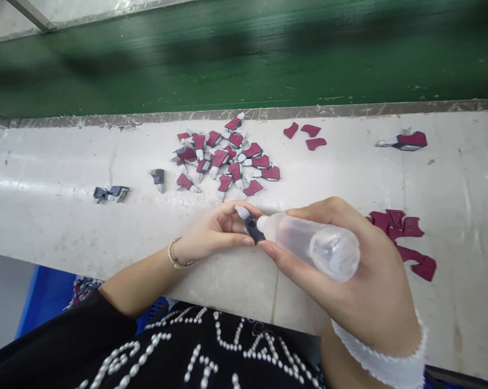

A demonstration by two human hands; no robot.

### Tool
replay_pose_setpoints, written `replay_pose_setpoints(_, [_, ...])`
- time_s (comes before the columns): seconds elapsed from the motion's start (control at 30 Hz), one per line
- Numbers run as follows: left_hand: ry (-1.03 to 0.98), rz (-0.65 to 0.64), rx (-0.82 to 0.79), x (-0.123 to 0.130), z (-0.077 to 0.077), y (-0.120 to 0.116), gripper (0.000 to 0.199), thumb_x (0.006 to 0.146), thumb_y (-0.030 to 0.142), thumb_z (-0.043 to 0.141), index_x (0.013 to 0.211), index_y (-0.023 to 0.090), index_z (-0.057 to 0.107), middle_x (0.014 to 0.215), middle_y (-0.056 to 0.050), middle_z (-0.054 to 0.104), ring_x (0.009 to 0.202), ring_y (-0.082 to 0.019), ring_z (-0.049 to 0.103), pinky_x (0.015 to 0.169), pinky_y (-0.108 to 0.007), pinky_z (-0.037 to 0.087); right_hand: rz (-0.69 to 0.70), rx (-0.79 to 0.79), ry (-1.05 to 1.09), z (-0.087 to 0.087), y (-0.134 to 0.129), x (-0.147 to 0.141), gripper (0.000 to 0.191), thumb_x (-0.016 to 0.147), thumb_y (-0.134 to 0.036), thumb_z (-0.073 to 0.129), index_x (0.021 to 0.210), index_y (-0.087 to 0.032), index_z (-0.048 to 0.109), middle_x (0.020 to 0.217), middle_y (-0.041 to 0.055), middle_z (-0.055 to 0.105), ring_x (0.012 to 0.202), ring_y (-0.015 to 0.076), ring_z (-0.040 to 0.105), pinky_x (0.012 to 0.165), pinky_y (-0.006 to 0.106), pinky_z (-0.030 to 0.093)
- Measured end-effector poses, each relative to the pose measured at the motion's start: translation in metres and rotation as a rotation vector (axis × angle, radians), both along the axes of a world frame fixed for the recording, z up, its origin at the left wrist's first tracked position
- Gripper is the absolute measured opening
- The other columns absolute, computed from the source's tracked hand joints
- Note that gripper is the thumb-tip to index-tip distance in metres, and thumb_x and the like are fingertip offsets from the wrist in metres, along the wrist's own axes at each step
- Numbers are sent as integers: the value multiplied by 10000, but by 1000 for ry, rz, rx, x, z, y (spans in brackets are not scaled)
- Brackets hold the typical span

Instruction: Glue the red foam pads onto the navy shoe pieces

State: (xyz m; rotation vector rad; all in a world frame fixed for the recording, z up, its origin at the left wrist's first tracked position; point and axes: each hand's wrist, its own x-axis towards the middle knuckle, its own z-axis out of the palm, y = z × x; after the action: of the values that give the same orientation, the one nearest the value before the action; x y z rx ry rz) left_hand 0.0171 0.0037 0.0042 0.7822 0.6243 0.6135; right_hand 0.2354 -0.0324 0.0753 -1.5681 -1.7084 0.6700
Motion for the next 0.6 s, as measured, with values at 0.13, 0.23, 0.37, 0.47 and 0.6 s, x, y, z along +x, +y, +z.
replay_pose_setpoints(0.13, [-7, 13, -3, 1, 0, 0, 399, 765, 170, 876, 1098, 164, 656, 1190, -55, 710, 902, -98, 727, 914, -268, 591, -33, 2, -4, 0, -1, 0, 309, 780, -569, 839, 864, -321, 676, 779, -57, 682, 608, 146, 653, 509, 272, 526])
replay_pose_setpoints(0.23, [-14, 18, 4, 1, -2, 0, 405, 765, 175, 880, 1106, 171, 662, 1188, -54, 714, 904, -99, 730, 910, -263, 593, -37, 7, -19, 2, -1, -1, 305, 788, -575, 830, 874, -327, 675, 796, -62, 686, 632, 142, 657, 521, 264, 523])
replay_pose_setpoints(0.37, [-1, 12, -6, 0, -3, 1, 420, 759, 197, 889, 1114, 179, 664, 1232, -78, 712, 842, -106, 735, 834, -265, 611, 29, -5, 21, 2, -1, -2, 284, 804, -550, 828, 894, -332, 670, 801, -63, 708, 639, 146, 677, 499, 243, 523])
replay_pose_setpoints(0.47, [17, 5, -7, -1, -3, 2, 434, 750, 212, 897, 1114, 180, 663, 1250, -87, 711, 781, -103, 732, 746, -255, 616, 45, -14, 30, 2, -1, -2, 275, 812, -549, 821, 893, -336, 667, 805, -65, 718, 641, 149, 688, 485, 233, 524])
replay_pose_setpoints(0.6, [59, 8, 10, -3, -2, 3, 459, 730, 230, 913, 1110, 167, 665, 1249, -99, 724, 770, -118, 743, 678, -242, 608, 47, -20, 28, 4, -2, 1, 286, 809, -562, 815, 871, -332, 656, 797, -60, 719, 636, 162, 690, 476, 246, 526])
